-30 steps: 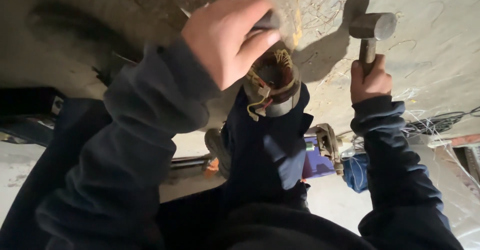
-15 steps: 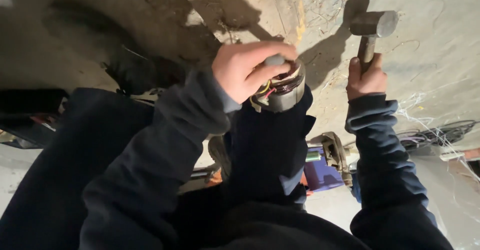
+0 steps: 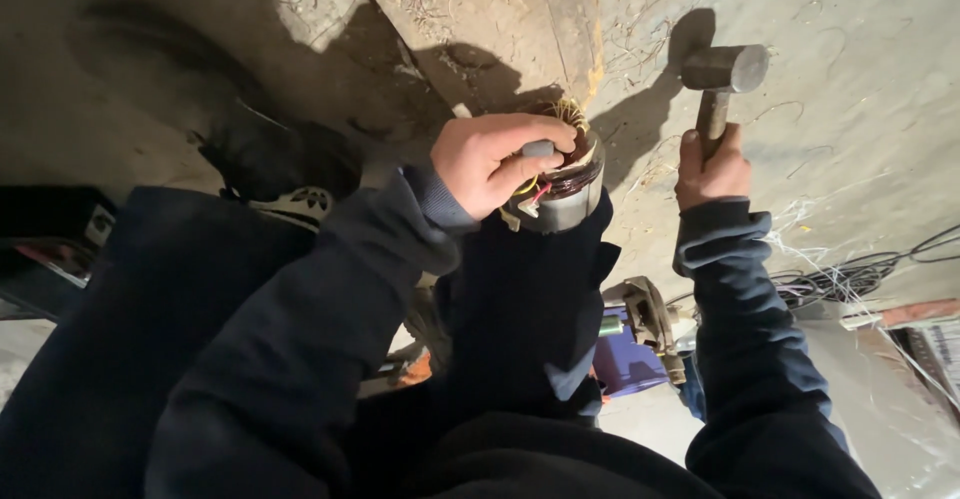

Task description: Disassembling an electric motor stator using a hammer and a punch.

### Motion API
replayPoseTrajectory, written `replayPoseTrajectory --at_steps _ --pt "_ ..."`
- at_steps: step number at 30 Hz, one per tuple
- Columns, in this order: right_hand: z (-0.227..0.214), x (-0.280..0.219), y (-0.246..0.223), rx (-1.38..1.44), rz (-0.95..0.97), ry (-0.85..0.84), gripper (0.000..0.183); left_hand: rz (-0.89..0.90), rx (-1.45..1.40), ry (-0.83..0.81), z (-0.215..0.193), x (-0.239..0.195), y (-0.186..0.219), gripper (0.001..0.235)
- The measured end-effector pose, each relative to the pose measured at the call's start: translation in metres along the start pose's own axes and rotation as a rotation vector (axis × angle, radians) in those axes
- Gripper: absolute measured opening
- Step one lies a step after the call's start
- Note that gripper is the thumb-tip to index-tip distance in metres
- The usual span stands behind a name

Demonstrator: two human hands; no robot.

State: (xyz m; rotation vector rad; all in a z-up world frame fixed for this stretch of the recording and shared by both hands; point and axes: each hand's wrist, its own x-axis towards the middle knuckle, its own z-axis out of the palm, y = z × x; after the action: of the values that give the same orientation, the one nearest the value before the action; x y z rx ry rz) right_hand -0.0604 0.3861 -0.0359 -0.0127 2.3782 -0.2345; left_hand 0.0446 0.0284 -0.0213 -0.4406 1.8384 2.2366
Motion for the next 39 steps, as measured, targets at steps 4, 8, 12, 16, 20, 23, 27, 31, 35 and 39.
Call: replayPoseTrajectory --at_steps 4,8,12,16,20,23,27,31,35,39 --pt "-0.002 0.000 -0.006 -0.006 -0.031 0.006 0.029 0.078 0.034 0.000 0.007 -0.001 -0.016 0.020" --pt "-0.029 -0.002 -0.045 0.116 0.140 -0.095 0.027 0.167 0.049 0.085 0.029 0.000 -0.026 0.018" --pt "-0.089 -0.017 -0.092 0.050 0.013 -0.207 0.026 0.242 -0.074 0.241 0.044 0.010 -0.029 0.009" --pt "-0.146 -0.037 -0.139 -0.207 -0.320 -0.252 0.030 0.223 -0.098 0.257 0.044 0.007 -0.018 0.009" --pt "-0.148 -0.038 -0.192 -0.289 -0.664 -0.348 0.029 0.194 -0.034 0.299 0.049 0.003 -0.033 0.016" --pt "-0.156 -0.036 -0.211 -0.325 -0.705 -0.481 0.030 0.185 0.055 0.328 0.058 -0.002 -0.039 0.028" --pt "-0.204 -0.049 -0.230 -0.305 -0.863 -0.161 0.027 0.130 0.019 0.315 0.051 0.007 -0.031 0.020" --pt "-0.170 -0.070 -0.135 0.714 -0.405 -0.206 0.014 0.063 0.104 0.302 0.060 -0.005 -0.032 0.017" --pt "-0.166 -0.064 -0.172 -0.284 -0.776 -0.200 0.020 0.054 -0.032 0.272 0.057 -0.001 -0.028 0.016" --pt "-0.180 -0.088 -0.199 0.078 -0.495 -0.079 0.031 0.084 0.030 0.288 0.056 -0.004 -0.033 0.022"
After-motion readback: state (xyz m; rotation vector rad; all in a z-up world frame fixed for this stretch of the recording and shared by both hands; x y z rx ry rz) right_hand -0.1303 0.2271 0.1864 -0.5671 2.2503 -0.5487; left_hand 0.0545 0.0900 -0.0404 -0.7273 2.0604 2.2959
